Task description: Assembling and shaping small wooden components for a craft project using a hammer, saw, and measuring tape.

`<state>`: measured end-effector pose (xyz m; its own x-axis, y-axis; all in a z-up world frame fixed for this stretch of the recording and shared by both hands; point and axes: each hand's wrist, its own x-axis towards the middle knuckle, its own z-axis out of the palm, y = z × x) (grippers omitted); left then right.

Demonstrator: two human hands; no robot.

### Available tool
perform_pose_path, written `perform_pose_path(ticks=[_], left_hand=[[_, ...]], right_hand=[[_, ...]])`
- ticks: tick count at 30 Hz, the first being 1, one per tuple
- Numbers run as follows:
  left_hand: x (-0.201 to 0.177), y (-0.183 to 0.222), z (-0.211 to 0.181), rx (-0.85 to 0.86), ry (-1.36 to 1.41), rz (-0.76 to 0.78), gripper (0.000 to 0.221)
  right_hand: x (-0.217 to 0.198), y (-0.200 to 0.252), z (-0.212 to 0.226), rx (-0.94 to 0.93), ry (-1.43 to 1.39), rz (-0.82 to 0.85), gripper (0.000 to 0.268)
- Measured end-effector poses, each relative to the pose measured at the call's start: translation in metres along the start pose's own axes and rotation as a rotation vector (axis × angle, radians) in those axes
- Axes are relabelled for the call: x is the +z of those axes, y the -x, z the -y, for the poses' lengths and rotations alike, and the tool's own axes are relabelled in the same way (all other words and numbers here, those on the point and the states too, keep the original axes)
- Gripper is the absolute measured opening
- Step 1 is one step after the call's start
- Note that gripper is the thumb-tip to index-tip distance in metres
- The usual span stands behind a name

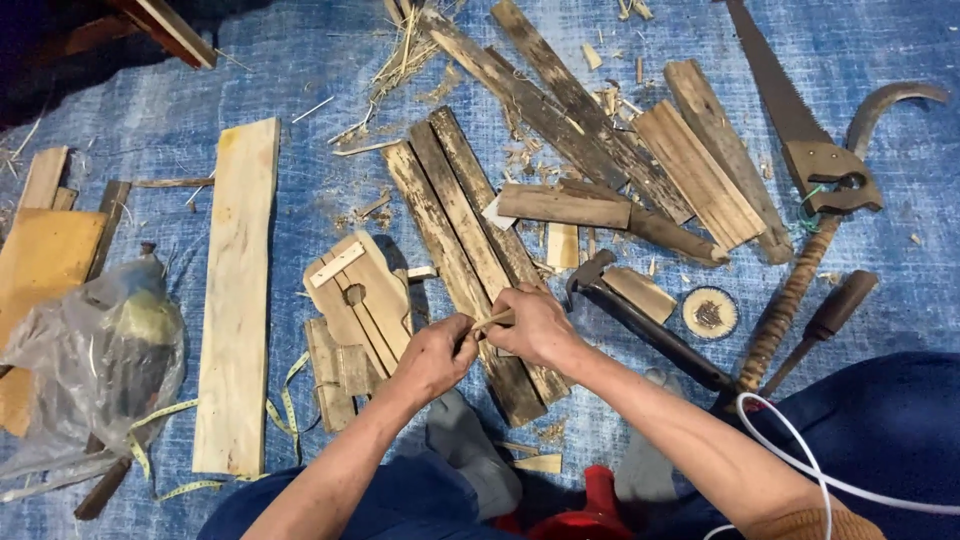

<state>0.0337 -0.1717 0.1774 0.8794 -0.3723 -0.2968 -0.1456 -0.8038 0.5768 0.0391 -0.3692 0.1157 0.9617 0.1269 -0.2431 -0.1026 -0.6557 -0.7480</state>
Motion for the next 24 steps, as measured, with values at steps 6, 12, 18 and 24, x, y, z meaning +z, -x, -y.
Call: perform_pose_path(ticks=[6,12,18,24], left_hand=[[0.008,0.003,0.007,-0.019,0.017,-0.035,0.032],[0.01,0.006,0.01,-0.034,0.035,-0.04,0.033],[0.015,-0.006,0.015,0.014,-0.083,-0.077,0.034],[-0.013,-0.013,0.011,0.09,-0.065,-0.273,0.028]], right_hand=[[-0.042,0.027,0.06,0.293,-0.434,0.193,0.018],[-0.033,0.017,0.046,0.193,-0.298,0.247,0.024],[-0.023,0.004,0.011,-0.031,-0.173,0.144,0.036],[-0.092,-0.025,-0.08,0.175,-0.123,-0.21,0.037]])
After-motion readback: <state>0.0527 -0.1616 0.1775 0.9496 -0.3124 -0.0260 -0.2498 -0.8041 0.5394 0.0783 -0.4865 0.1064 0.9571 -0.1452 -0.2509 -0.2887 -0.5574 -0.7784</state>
